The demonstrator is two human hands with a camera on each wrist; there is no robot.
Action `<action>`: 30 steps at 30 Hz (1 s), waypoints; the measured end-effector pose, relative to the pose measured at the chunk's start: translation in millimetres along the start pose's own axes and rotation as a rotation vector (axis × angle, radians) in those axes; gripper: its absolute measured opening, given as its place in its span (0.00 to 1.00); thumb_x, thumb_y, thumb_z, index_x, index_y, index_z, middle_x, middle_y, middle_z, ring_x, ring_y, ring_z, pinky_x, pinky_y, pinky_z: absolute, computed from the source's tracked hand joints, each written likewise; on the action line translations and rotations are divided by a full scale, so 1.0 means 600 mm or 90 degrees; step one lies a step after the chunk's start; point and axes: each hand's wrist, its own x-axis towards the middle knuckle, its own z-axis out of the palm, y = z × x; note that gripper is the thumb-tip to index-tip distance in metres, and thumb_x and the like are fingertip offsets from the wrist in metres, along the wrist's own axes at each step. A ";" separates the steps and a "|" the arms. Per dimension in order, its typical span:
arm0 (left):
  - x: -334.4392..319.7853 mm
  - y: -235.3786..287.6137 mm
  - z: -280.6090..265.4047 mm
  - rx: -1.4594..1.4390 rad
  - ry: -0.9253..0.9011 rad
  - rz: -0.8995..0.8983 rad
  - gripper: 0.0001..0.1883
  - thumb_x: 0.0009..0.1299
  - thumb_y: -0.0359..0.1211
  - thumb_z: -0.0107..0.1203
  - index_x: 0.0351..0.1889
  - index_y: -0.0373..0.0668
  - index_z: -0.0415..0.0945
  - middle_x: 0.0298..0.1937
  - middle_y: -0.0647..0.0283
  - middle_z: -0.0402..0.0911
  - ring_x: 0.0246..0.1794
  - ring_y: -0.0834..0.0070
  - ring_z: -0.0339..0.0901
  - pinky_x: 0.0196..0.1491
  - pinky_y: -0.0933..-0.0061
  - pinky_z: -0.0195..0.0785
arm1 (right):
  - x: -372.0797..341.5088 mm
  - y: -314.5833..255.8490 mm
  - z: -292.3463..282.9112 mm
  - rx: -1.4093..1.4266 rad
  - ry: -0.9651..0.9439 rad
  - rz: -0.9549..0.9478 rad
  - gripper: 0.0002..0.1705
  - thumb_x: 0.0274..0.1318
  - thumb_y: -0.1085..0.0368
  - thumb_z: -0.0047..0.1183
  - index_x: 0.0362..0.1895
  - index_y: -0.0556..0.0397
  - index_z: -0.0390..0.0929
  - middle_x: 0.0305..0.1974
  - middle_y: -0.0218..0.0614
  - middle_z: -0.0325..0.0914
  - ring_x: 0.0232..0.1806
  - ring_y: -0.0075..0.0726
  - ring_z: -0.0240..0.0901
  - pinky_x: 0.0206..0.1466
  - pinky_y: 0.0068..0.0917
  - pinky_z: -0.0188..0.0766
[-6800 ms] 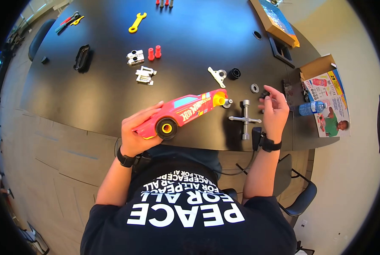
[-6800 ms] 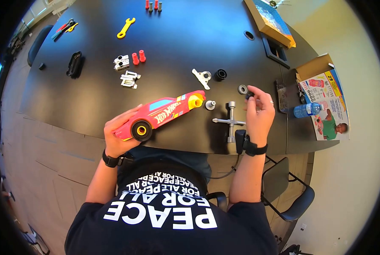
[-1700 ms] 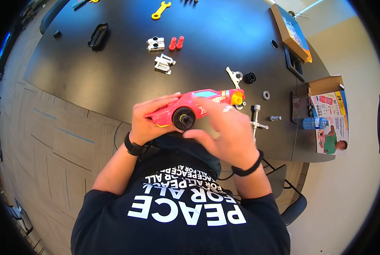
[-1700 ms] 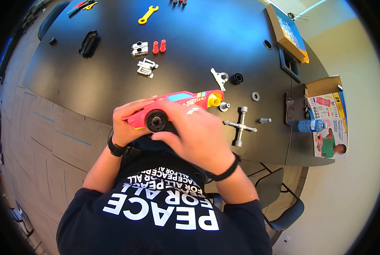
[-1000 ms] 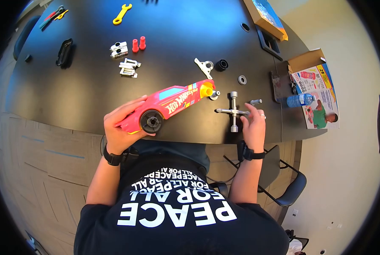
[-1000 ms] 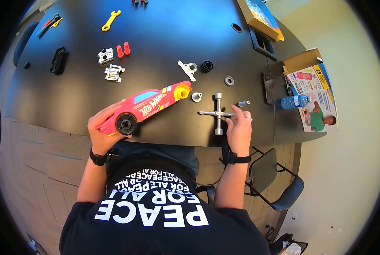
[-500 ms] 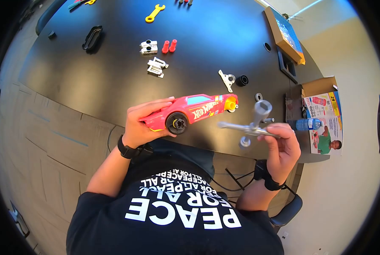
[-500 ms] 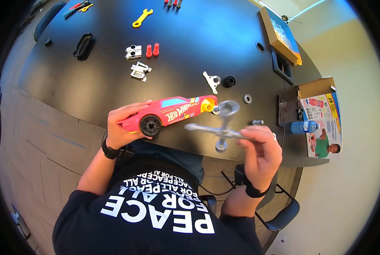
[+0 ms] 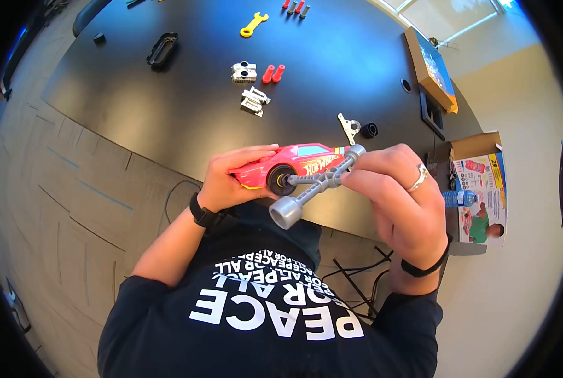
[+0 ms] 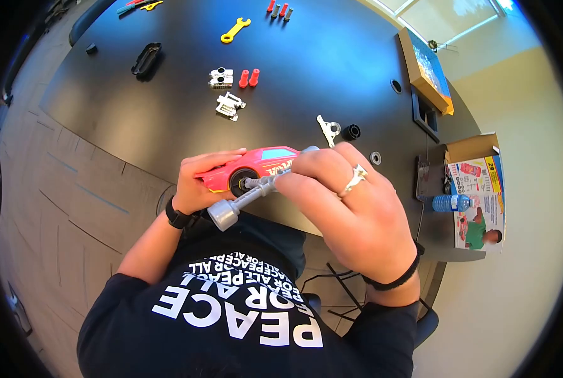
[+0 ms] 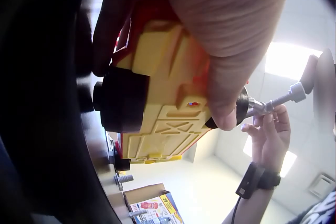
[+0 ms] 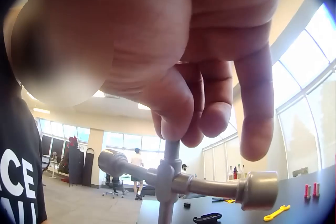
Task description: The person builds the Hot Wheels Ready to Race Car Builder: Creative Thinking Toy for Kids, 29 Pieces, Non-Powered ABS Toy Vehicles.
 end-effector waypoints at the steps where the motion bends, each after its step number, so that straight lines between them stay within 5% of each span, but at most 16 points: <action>1: -0.001 -0.003 0.001 -0.002 -0.008 -0.002 0.34 0.54 0.33 0.85 0.60 0.35 0.88 0.64 0.45 0.90 0.60 0.60 0.92 0.65 0.62 0.82 | 0.005 -0.003 0.000 0.002 0.002 -0.014 0.15 0.48 0.76 0.64 0.43 0.58 0.86 0.40 0.39 0.84 0.36 0.42 0.77 0.40 0.35 0.76; 7: -0.001 -0.011 0.000 0.034 -0.011 0.029 0.38 0.50 0.35 0.89 0.61 0.36 0.88 0.65 0.47 0.89 0.62 0.59 0.91 0.66 0.62 0.82 | 0.014 -0.025 0.011 -0.085 -0.083 -0.012 0.13 0.52 0.70 0.65 0.43 0.55 0.82 0.34 0.38 0.80 0.34 0.48 0.79 0.36 0.39 0.77; 8: -0.008 -0.017 -0.002 0.029 -0.024 -0.006 0.38 0.51 0.35 0.89 0.61 0.36 0.87 0.65 0.47 0.89 0.62 0.59 0.91 0.65 0.62 0.82 | 0.011 -0.034 0.008 -0.122 -0.116 0.048 0.12 0.60 0.63 0.68 0.42 0.54 0.79 0.29 0.36 0.78 0.31 0.49 0.80 0.33 0.40 0.77; 12: -0.003 -0.017 0.001 0.018 -0.018 0.032 0.39 0.51 0.37 0.89 0.62 0.36 0.87 0.65 0.47 0.90 0.62 0.58 0.91 0.64 0.62 0.82 | 0.019 -0.036 0.006 -0.146 -0.195 0.125 0.19 0.62 0.54 0.73 0.43 0.53 0.79 0.28 0.35 0.78 0.29 0.45 0.79 0.31 0.41 0.74; 18: -0.002 -0.016 0.001 0.017 -0.011 0.044 0.40 0.49 0.35 0.90 0.62 0.36 0.87 0.64 0.46 0.90 0.61 0.58 0.91 0.64 0.62 0.83 | 0.015 -0.039 0.020 -0.001 -0.099 0.076 0.18 0.56 0.63 0.76 0.47 0.49 0.81 0.33 0.37 0.79 0.32 0.48 0.79 0.34 0.41 0.75; 30: -0.003 -0.015 0.003 0.022 -0.015 0.030 0.38 0.49 0.33 0.89 0.60 0.37 0.88 0.64 0.48 0.90 0.61 0.58 0.91 0.64 0.62 0.83 | 0.012 -0.033 0.018 0.011 -0.133 0.053 0.17 0.54 0.66 0.77 0.45 0.50 0.83 0.35 0.35 0.80 0.32 0.47 0.80 0.32 0.39 0.75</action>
